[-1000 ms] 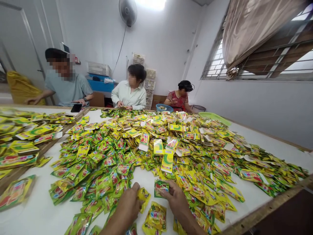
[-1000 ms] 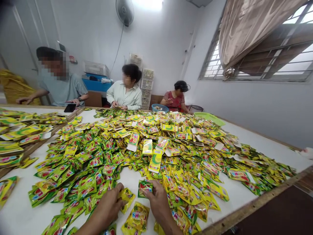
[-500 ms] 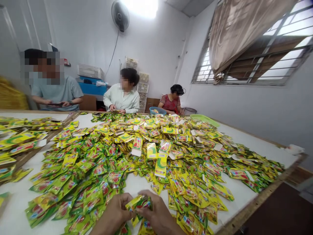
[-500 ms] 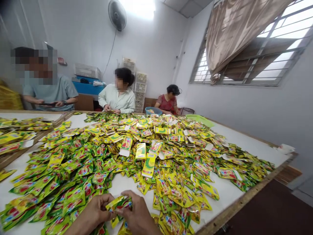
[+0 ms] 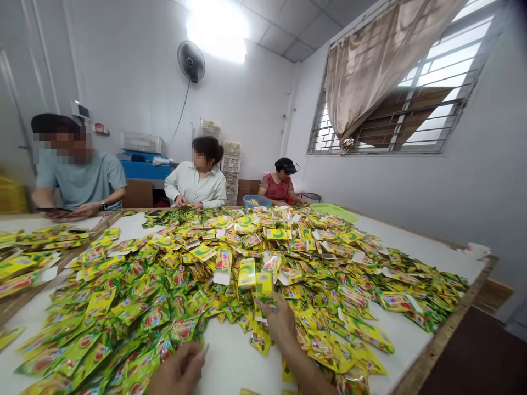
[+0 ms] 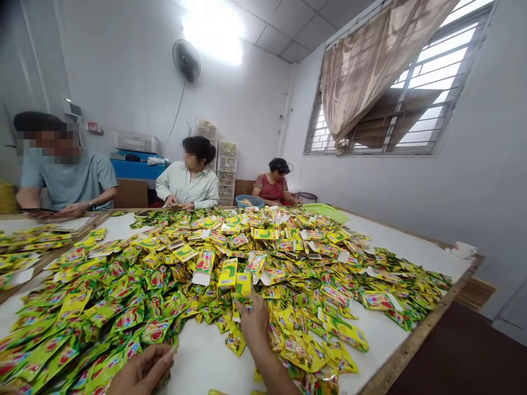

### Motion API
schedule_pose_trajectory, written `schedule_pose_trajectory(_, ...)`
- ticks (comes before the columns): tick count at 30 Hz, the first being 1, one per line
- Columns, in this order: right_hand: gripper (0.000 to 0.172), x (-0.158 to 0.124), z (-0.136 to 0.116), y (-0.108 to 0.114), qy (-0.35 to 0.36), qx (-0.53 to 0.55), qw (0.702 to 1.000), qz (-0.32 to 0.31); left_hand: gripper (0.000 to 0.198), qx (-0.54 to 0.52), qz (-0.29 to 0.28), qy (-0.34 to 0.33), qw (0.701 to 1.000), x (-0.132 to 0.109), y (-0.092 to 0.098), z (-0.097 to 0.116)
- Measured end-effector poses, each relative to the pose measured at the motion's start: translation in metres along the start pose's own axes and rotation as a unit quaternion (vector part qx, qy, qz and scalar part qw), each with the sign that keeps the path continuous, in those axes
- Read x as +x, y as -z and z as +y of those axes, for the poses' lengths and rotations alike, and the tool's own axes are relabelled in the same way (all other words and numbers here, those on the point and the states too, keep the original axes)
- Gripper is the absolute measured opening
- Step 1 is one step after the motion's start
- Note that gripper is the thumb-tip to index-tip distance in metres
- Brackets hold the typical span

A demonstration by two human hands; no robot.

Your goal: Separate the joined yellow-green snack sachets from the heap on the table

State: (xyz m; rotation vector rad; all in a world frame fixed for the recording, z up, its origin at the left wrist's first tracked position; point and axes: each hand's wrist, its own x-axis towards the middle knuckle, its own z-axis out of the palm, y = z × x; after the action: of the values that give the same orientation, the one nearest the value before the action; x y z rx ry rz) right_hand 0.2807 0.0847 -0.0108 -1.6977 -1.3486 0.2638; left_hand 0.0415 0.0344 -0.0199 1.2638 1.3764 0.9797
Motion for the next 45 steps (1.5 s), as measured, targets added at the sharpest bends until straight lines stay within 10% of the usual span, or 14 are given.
schedule_pose_trajectory(4,0.031,-0.047,-0.023,0.007,0.251,-0.034,0.965,-0.062,0.052,-0.246,-0.037,0.191,0.950,-0.010,0.013,0.028)
schedule_pose_trajectory(8,0.043,-0.089,-0.036,0.008,0.414,-0.047,0.876,-0.243,0.042,-0.310,-0.144,0.199,0.918,-0.018,0.021,0.037)
schedule_pose_trajectory(14,0.015,-0.080,-0.034,0.018,0.201,0.096,0.955,-0.194,0.035,-0.233,-0.063,0.114,0.964,-0.011,0.014,0.018)
schedule_pose_trajectory(18,0.038,-0.063,-0.040,0.016,-0.061,0.263,0.947,-0.173,0.036,-0.111,-0.027,0.012,0.993,-0.008,0.008,0.018)
schedule_pose_trajectory(22,0.058,-0.063,-0.036,-0.003,-0.155,0.264,0.932,-0.191,0.041,-0.079,-0.031,-0.025,0.996,-0.012,0.004,0.021)
schedule_pose_trajectory(32,0.061,-0.057,-0.025,-0.003,-0.220,0.305,0.886,-0.271,0.040,-0.073,0.003,-0.045,0.996,-0.017,0.001,0.024)
schedule_pose_trajectory(41,0.043,-0.050,-0.047,0.010,-0.101,0.256,0.906,-0.322,0.031,-0.031,-0.044,-0.074,0.996,-0.018,0.003,0.030)
schedule_pose_trajectory(45,0.032,-0.049,-0.059,0.008,-0.031,0.193,0.952,-0.238,0.036,-0.115,-0.077,-0.023,0.990,-0.015,-0.001,0.026)
